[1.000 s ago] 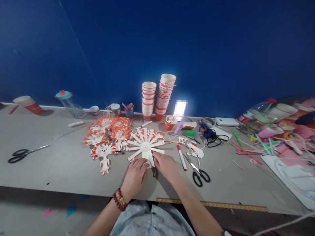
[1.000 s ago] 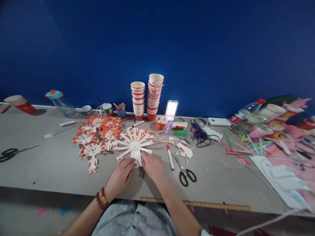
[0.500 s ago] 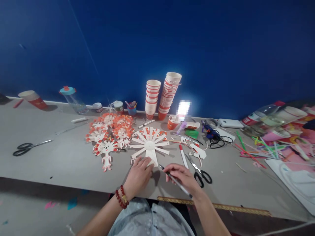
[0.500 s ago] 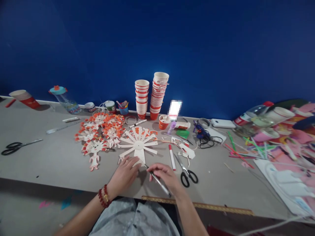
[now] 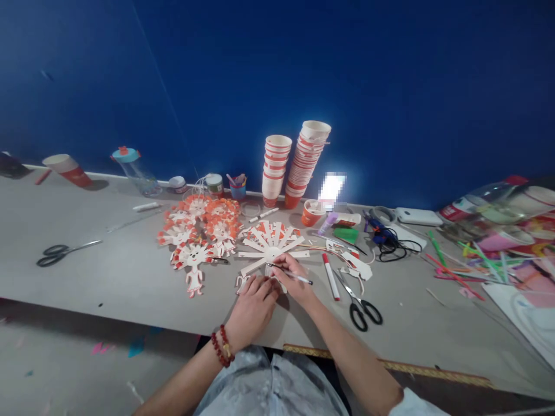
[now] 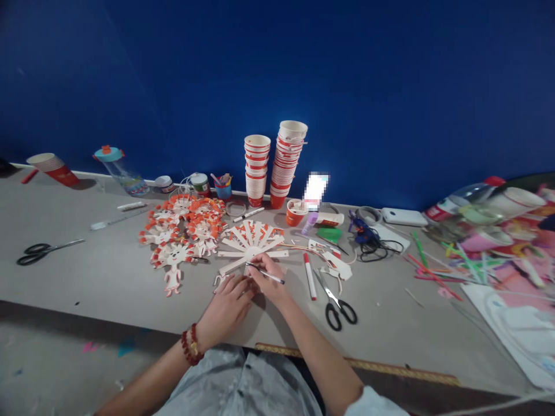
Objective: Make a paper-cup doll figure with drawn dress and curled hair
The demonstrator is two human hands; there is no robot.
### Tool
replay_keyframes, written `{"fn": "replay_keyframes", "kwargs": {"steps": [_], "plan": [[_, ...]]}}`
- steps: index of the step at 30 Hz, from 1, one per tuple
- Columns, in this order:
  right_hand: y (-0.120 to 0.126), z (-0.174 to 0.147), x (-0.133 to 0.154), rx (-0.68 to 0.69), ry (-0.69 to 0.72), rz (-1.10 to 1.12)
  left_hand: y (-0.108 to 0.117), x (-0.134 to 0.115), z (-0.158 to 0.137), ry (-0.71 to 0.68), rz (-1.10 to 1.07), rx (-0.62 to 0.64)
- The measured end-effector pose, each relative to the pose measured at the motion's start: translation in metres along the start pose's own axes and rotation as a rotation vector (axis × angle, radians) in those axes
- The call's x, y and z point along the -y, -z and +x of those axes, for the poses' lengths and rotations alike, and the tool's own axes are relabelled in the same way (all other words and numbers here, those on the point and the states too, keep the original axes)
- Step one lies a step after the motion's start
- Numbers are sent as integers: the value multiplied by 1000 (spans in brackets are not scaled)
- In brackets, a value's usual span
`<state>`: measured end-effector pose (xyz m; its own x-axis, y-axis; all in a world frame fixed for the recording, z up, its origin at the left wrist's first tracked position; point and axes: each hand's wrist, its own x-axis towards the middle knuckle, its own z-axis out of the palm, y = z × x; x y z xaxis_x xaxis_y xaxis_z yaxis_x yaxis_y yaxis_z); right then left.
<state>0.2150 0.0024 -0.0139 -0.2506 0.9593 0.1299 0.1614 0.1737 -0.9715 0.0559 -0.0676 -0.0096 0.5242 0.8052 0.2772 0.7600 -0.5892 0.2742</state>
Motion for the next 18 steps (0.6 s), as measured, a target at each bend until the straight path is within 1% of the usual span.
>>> {"fn": "replay_keyframes", "kwargs": {"steps": [3, 6, 12, 18], "plan": [[-2, 1, -8, -60, 60, -167, 2, 2, -1, 4, -27, 4], [-3, -1, -9, -115, 84, -255, 1, 4, -2, 17, -48, 11], [-3, -3, -9, -87, 105, -403, 0, 5, -2, 41, -101, 26], [-1, -2, -11, -86, 75, -419, 3, 6, -1, 47, -136, 55]]}}
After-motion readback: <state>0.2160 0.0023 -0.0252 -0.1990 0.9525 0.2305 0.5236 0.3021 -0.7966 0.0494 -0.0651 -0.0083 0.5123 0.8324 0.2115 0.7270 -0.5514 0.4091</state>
